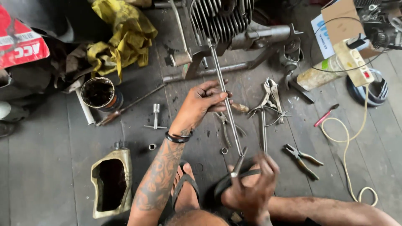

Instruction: Repairing a motorcycle engine by disassembling components with hand tools

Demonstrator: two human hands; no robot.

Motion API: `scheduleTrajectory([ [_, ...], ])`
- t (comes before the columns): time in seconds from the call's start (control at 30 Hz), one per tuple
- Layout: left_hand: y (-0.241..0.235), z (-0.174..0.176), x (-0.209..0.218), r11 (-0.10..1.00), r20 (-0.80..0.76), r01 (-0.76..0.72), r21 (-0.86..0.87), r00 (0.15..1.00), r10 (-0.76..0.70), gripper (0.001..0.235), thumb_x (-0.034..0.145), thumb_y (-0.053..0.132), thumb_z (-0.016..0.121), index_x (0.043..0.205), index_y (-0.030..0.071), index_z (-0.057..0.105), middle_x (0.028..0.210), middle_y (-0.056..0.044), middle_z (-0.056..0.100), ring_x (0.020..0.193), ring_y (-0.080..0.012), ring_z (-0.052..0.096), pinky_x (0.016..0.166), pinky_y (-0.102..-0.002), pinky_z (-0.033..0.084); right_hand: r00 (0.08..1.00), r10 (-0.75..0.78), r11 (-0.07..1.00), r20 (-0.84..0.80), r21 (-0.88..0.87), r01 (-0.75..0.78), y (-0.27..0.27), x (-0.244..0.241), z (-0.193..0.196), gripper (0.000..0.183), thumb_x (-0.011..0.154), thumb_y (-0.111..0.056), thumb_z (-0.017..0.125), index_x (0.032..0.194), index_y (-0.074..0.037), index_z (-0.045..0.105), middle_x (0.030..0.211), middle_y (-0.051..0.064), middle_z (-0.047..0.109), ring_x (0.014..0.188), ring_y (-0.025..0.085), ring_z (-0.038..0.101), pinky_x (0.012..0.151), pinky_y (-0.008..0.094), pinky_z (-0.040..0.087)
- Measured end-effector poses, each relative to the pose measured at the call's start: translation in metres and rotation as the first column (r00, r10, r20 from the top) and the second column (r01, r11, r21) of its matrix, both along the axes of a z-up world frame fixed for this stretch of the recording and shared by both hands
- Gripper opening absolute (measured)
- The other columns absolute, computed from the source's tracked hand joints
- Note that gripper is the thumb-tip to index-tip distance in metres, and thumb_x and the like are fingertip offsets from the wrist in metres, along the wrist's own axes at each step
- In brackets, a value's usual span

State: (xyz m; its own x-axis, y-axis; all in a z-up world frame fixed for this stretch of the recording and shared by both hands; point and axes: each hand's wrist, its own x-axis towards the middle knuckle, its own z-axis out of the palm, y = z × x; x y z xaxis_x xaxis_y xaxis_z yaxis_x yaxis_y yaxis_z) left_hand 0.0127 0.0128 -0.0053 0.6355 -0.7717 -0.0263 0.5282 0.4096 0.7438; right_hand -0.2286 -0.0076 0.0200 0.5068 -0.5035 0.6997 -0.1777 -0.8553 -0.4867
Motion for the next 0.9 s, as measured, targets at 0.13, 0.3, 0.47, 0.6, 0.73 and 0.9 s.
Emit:
scheduleTrajectory([
  [0.13, 0.007, 0.002, -0.004, 0.999, -0.007, 0.042, -0.007, 0.999, -0.042, 0.046, 0.090, 0.007, 0.072, 0.131, -0.009, 0.057, 0.110, -0.022, 0.073, 0.089, -0.0273, 0.077, 0.069, -0.026, 0.064, 0.856, 0.430, 0.344, 0.288, 0.824, -0.451, -0.014, 0.001, 0.008, 0.056, 0.092, -0.023, 0.041, 0.140, 0.006, 0.047, 0.126, 0.027, 0.065, 0.096, 0.033, 0.066, 0.090, 0.046, 0.053],
  [0.3, 0.005, 0.007, 0.002, 0.994, 0.057, 0.113, -0.002, 0.992, -0.113, 0.045, 0.092, 0.010, 0.071, 0.133, -0.005, 0.059, 0.113, -0.021, 0.074, 0.094, -0.0270, 0.077, 0.073, -0.027, 0.064, 0.829, 0.067, -0.580, 0.555, 0.698, -0.420, -0.038, -0.012, -0.010, 0.076, 0.108, -0.059, 0.031, 0.133, 0.010, 0.049, 0.119, 0.029, 0.068, 0.111, 0.037, 0.068, 0.043, 0.022, 0.059],
  [0.47, -0.007, 0.009, -0.005, 0.996, -0.061, 0.082, -0.028, 0.995, -0.083, 0.050, 0.092, 0.004, 0.069, 0.139, -0.005, 0.058, 0.111, -0.019, 0.072, 0.093, -0.0315, 0.075, 0.077, -0.034, 0.065, 0.979, -0.094, 0.992, -0.183, -0.101, 0.077, 0.001, -0.016, -0.018, 0.072, 0.074, -0.016, 0.075, 0.134, 0.004, 0.042, 0.139, 0.025, 0.043, 0.133, 0.042, 0.041, 0.119, 0.053, 0.032],
  [0.6, -0.004, 0.016, -0.006, 0.997, -0.041, 0.078, -0.024, 0.996, -0.079, 0.047, 0.093, 0.006, 0.069, 0.138, -0.004, 0.058, 0.112, -0.021, 0.073, 0.097, -0.0309, 0.076, 0.076, -0.031, 0.065, 0.993, -0.109, 0.991, -0.053, -0.081, 0.104, 0.000, 0.003, -0.016, 0.075, 0.072, -0.020, 0.089, 0.119, -0.001, 0.035, 0.135, 0.021, 0.034, 0.140, 0.050, 0.035, 0.120, 0.061, 0.033],
  [0.73, -0.003, 0.014, -0.004, 0.999, -0.030, 0.050, 0.013, 0.998, -0.050, 0.050, 0.091, 0.008, 0.071, 0.138, -0.003, 0.059, 0.107, -0.019, 0.074, 0.094, -0.0282, 0.077, 0.067, -0.026, 0.063, 0.995, 0.004, 1.000, -0.101, -0.029, -0.007, -0.005, 0.014, 0.014, 0.076, 0.073, -0.028, 0.087, 0.131, -0.004, 0.044, 0.136, 0.016, 0.047, 0.128, 0.035, 0.048, 0.114, 0.048, 0.039],
  [0.9, 0.002, 0.009, 0.000, 0.996, -0.055, 0.080, 0.046, 0.995, -0.077, 0.051, 0.093, 0.010, 0.069, 0.140, -0.003, 0.058, 0.110, -0.020, 0.074, 0.081, -0.0202, 0.072, 0.067, -0.028, 0.062, 0.928, 0.295, 0.565, 0.228, 0.742, -0.362, -0.016, 0.028, 0.003, 0.055, 0.087, 0.009, 0.056, 0.141, 0.004, 0.051, 0.119, 0.014, 0.068, 0.084, 0.019, 0.069, 0.081, 0.029, 0.057],
])
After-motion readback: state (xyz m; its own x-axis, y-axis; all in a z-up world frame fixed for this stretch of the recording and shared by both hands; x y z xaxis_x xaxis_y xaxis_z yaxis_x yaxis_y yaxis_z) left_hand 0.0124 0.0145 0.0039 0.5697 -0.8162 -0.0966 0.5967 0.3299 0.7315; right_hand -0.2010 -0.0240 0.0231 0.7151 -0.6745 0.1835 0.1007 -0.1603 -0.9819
